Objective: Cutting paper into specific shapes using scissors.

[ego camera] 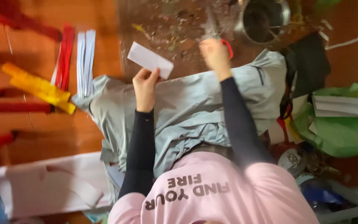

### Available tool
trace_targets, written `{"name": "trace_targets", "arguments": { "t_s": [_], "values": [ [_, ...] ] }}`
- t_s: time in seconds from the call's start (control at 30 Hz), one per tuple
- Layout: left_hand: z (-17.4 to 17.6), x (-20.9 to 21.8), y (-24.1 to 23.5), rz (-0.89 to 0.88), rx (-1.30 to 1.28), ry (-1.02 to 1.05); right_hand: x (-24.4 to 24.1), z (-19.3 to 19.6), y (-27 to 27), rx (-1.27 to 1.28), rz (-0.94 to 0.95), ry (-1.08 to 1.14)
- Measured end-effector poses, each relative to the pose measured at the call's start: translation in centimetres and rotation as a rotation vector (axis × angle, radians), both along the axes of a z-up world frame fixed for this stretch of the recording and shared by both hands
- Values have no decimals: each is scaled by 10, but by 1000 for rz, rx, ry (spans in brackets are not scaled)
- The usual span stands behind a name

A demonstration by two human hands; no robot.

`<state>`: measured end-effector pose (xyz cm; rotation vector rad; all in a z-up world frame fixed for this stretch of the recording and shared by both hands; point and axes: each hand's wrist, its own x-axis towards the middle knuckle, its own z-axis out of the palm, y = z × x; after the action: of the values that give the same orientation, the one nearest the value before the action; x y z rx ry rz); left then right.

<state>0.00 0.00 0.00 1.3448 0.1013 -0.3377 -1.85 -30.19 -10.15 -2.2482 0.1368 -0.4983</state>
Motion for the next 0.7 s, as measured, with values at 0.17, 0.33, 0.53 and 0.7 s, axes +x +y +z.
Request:
{"name": "trace_targets", "arguments": {
  "t_s": [0.17,0.33,0.53,0.7],
  "values": [
    [-12,5,5,144,-247,140,4,-65,-47,-346,-207,307],
    [-10,10,7,175,-257,136,15,-8,-37,-291,-94,430],
    [6,10,4,216,-202,62,-38,81,33,644,241,356],
    [11,10,6,231,-190,16,-99,100,107,1173,226,592]
  ]
}}
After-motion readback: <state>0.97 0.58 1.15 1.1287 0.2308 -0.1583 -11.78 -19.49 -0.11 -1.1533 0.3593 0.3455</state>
